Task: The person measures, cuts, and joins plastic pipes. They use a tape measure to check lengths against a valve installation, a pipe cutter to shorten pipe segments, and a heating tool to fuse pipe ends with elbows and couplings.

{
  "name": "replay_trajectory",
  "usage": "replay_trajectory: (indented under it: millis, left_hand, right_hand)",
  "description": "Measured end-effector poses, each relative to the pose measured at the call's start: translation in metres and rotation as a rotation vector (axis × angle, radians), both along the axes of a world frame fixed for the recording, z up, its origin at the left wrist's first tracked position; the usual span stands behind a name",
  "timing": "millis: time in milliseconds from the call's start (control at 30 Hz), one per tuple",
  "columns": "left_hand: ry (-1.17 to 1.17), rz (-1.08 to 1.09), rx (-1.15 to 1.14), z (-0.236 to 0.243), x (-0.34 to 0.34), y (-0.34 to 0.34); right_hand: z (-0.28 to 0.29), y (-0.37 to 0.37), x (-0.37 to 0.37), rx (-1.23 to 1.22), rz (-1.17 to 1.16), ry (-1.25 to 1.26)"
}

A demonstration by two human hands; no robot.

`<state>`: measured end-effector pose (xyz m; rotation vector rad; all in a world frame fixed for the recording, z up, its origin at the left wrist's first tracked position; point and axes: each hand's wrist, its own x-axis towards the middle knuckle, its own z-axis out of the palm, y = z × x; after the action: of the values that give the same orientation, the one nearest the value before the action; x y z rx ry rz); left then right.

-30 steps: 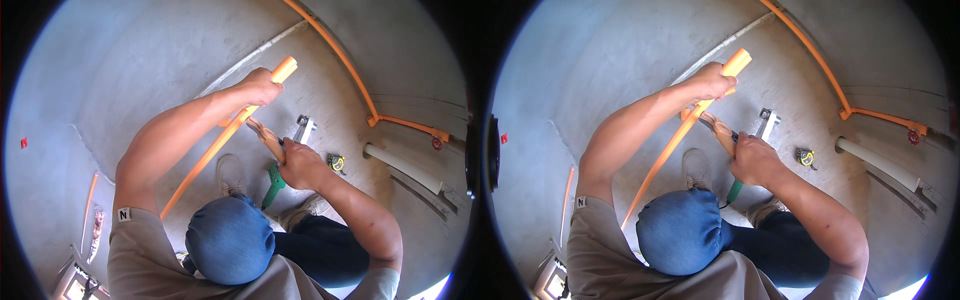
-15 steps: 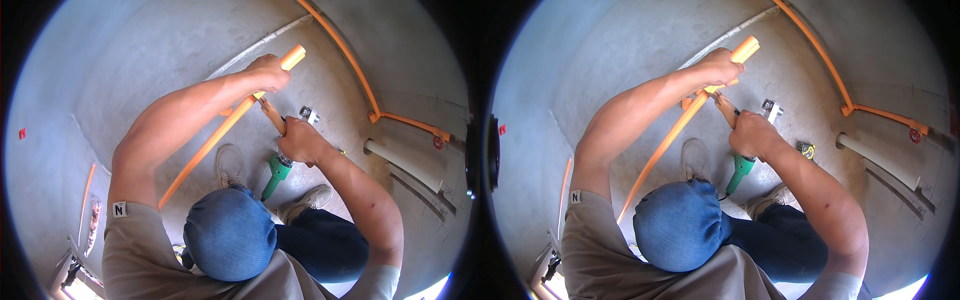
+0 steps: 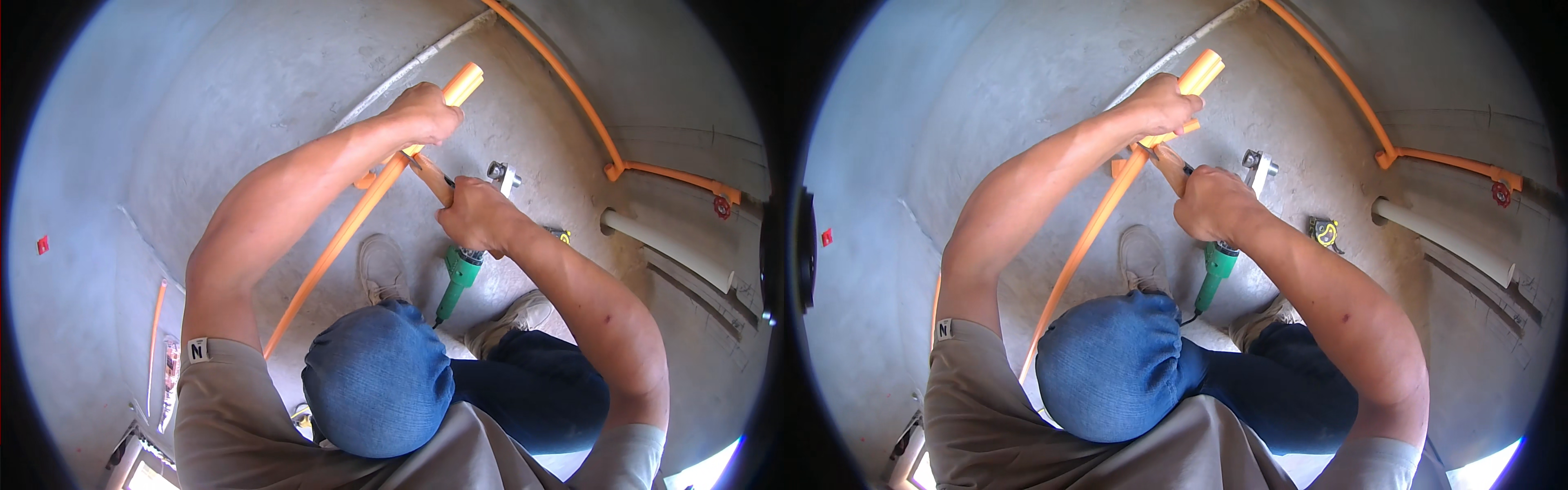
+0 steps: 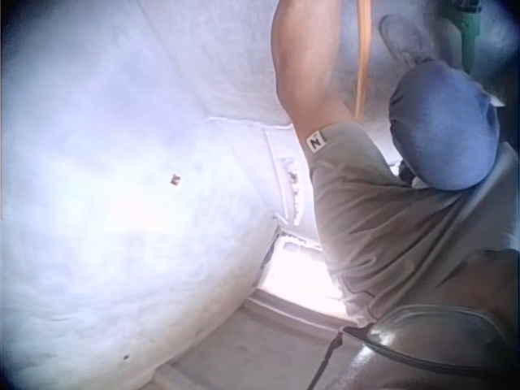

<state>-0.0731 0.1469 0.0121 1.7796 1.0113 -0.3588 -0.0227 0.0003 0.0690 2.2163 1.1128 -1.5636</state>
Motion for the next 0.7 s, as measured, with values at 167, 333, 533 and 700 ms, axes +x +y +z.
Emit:
replay_trajectory:
  millis: [167,333,533,700]
  left_hand:
    - [0.019,-0.025,0.011,0.003,0.001,-0.003]
    - [0.027,-0.048,0.079,-0.006,0.006,-0.010]
    - [-0.064,0.006,0.001,-0.010,0.003,-0.010]
    - [-0.035,0.005,0.002,-0.001,0.004,-0.017]
  right_hand:
    - [-0.007,-0.002,0.005,-0.022,0.030,0.038]
    - [0.003,-0.005,0.010,-0.019,0.047,0.051]
    - [-0.009,-0.016,0.015,0.146,0.033,0.118]
    - [-0.010,-0.022,0.018,0.084,0.019,0.107]
